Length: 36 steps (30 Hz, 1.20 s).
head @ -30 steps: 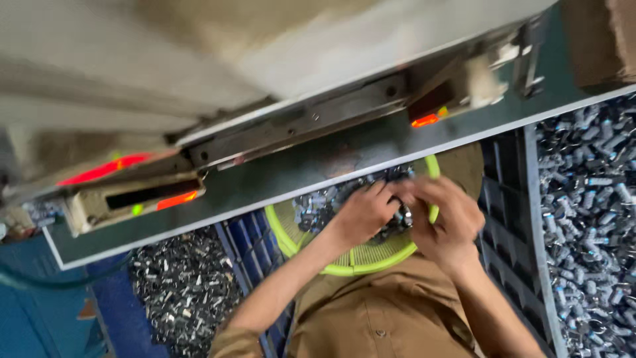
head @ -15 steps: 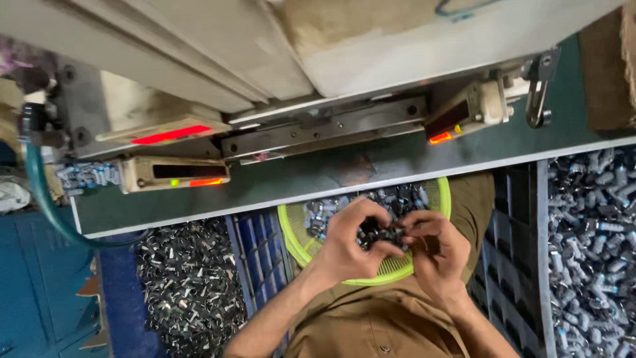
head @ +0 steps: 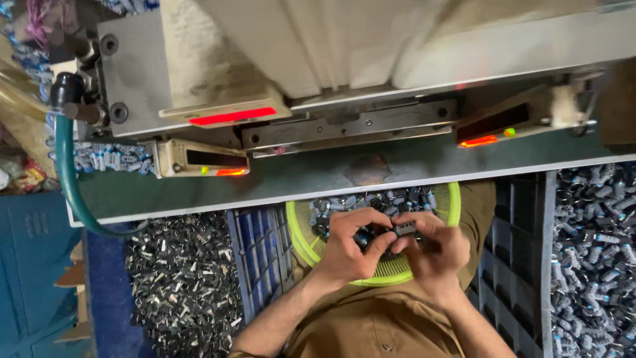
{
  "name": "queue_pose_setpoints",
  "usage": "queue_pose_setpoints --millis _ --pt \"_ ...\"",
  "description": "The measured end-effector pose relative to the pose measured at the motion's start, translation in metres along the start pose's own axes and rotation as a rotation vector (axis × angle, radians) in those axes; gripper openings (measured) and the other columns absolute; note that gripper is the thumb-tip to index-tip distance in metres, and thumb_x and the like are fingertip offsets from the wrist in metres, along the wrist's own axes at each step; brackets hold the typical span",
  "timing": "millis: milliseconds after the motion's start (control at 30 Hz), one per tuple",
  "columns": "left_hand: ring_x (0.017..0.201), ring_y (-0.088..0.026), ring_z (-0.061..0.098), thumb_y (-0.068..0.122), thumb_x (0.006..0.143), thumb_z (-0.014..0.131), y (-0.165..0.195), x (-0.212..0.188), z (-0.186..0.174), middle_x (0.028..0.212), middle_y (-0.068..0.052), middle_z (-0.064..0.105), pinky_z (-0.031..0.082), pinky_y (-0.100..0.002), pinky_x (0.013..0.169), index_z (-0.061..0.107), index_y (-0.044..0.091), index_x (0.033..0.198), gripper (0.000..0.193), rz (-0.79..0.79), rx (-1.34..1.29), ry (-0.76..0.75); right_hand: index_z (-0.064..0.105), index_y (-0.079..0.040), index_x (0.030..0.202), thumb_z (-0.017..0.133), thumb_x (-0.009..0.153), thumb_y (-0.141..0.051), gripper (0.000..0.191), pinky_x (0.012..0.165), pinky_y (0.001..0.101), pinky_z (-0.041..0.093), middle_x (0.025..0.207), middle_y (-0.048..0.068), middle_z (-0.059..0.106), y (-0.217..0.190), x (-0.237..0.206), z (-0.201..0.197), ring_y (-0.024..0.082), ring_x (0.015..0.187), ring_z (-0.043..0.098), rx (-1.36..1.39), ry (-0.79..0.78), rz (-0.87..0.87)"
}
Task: The person repeatedly picks small cylindrical components from a green basket, inserts them into a machine slot, and retrieves the assembled keychains. The finished keychains are placed into a large blue bin. The process is continuous and repetitive throughout the clip.
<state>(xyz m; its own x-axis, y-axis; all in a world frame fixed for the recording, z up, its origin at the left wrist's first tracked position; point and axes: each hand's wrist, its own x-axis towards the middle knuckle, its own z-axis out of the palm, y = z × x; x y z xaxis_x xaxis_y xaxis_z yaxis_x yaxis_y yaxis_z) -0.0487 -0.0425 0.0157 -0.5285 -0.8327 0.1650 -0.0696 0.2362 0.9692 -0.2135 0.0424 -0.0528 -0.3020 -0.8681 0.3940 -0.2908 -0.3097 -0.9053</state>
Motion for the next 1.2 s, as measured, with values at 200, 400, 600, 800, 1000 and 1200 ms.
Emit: queue_pose_setpoints --millis 200,400,600,800,1000,1200 --pt "0.080 -0.025 0.070 0.003 0.084 0.075 0.021 -0.027 -0.031 0.087 -0.011 0.070 0.054 -0.032 0.072 0.070 0.002 0.093 0.011 -0.056 0.014 -0.026 0.049 -0.005 0.104 0.068 0.085 0.013 0.032 0.073 0.0324 0.056 0.098 0.015 0.069 0.017 0.013 0.015 0.023 0.086 0.068 1.213 0.227 0.746" --pt "0.073 -0.017 0.067 -0.003 0.091 0.061 -0.006 -0.034 -0.046 0.089 -0.009 0.072 0.054 -0.030 0.065 0.068 0.002 0.100 0.013 -0.486 -0.100 0.078 0.049 -0.008 0.105 0.074 0.093 0.000 0.029 0.064 0.0344 0.058 0.098 0.009 0.074 -0.031 0.113 0.038 0.021 0.082 0.075 -0.005 0.000 -0.005" --pt "0.085 -0.015 0.068 0.026 0.108 0.060 -0.035 -0.059 -0.037 0.097 -0.010 0.070 0.056 -0.030 0.080 0.064 -0.001 0.096 0.029 -0.350 -0.669 0.054 0.071 -0.005 0.107 0.069 0.097 0.006 0.015 0.073 0.0406 0.055 0.096 0.012 0.070 -0.014 0.187 0.067 0.033 0.082 0.068 -0.603 -0.017 -0.509" --pt "0.073 -0.011 0.061 0.039 0.108 0.061 -0.044 -0.064 -0.040 0.084 -0.008 0.067 0.049 -0.026 0.068 0.063 0.000 0.092 0.043 -0.390 -0.655 0.044 0.073 -0.013 0.107 0.062 0.101 0.010 0.027 0.072 0.0345 0.055 0.099 0.007 0.074 -0.034 0.190 0.052 0.023 0.079 0.071 -0.454 -0.293 -0.285" --pt "0.071 -0.010 0.058 0.028 0.106 0.065 -0.023 -0.046 -0.043 0.081 -0.004 0.065 0.047 -0.025 0.066 0.064 0.002 0.095 0.028 -0.278 -0.619 0.134 0.068 -0.003 0.101 0.080 0.077 -0.019 0.031 0.089 0.0434 0.052 0.105 0.011 0.075 -0.076 0.125 0.044 0.030 0.099 0.070 -0.427 -0.214 -0.433" --pt "0.086 -0.010 0.065 0.005 0.083 0.073 -0.006 -0.026 -0.035 0.106 0.001 0.059 0.055 -0.024 0.076 0.056 0.005 0.104 0.027 -0.220 -0.357 0.229 0.072 0.002 0.097 0.067 0.088 0.008 0.012 0.078 0.0258 0.060 0.105 0.013 0.077 -0.019 0.022 0.050 0.015 0.088 0.075 0.033 -0.070 0.274"
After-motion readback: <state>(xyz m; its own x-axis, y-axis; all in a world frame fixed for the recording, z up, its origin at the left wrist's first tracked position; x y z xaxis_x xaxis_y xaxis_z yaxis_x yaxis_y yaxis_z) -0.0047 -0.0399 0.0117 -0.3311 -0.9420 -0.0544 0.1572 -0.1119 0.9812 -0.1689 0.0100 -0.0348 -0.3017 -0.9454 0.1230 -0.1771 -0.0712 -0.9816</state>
